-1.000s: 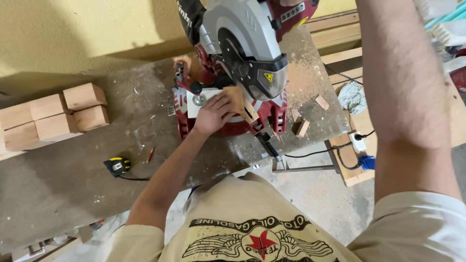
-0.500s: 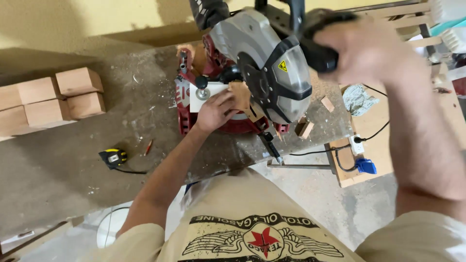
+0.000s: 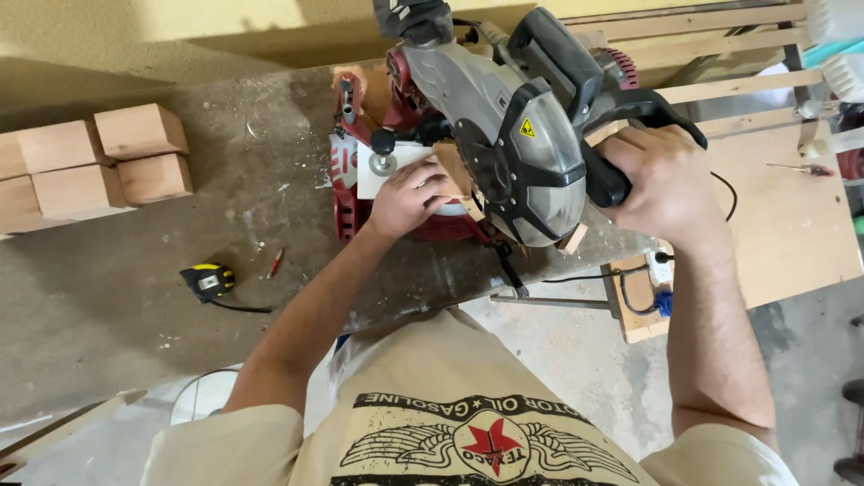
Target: Cutting small wooden blocks using a miter saw on a workbench
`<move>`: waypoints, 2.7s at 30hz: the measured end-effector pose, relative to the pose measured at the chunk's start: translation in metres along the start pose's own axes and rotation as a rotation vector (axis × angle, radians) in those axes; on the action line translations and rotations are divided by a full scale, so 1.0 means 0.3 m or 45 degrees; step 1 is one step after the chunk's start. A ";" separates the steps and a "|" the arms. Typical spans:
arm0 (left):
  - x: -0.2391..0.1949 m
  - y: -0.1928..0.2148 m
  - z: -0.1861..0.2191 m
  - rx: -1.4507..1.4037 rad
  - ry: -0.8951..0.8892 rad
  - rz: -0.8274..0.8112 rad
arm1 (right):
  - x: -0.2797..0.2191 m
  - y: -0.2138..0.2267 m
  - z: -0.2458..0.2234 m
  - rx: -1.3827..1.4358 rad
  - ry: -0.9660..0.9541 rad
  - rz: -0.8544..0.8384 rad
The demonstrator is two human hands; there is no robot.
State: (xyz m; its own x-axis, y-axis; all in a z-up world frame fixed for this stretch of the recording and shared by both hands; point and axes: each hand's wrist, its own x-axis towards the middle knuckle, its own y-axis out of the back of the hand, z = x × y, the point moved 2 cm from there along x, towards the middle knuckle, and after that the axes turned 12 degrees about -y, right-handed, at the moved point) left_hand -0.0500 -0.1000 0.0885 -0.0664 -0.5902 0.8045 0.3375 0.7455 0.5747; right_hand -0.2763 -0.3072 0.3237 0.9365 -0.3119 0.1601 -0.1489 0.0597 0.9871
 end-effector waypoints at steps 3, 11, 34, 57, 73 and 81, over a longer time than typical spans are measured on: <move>-0.029 -0.021 -0.004 0.052 0.002 -0.047 | 0.002 -0.001 -0.001 -0.022 -0.001 -0.005; -0.043 -0.027 -0.020 0.010 -0.046 -0.160 | 0.022 -0.027 0.052 -0.502 -0.128 -0.354; -0.058 -0.049 -0.009 0.022 0.110 -0.205 | 0.076 0.091 -0.004 -0.160 0.097 -0.087; -0.041 -0.046 -0.046 -0.181 0.235 -0.203 | 0.022 -0.001 0.018 0.044 -0.038 -0.123; -0.048 -0.034 -0.056 -0.350 0.280 -0.368 | -0.088 -0.030 0.140 0.107 0.009 -0.475; -0.063 -0.059 -0.046 0.005 0.256 -0.191 | 0.059 0.017 -0.011 0.067 -0.041 -0.063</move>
State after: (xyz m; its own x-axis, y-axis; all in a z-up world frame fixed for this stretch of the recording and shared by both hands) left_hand -0.0417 -0.1062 0.0611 0.0726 -0.7440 0.6643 0.3343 0.6456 0.6866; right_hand -0.2594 -0.3092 0.3315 0.9326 -0.3435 0.1109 -0.1204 -0.0064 0.9927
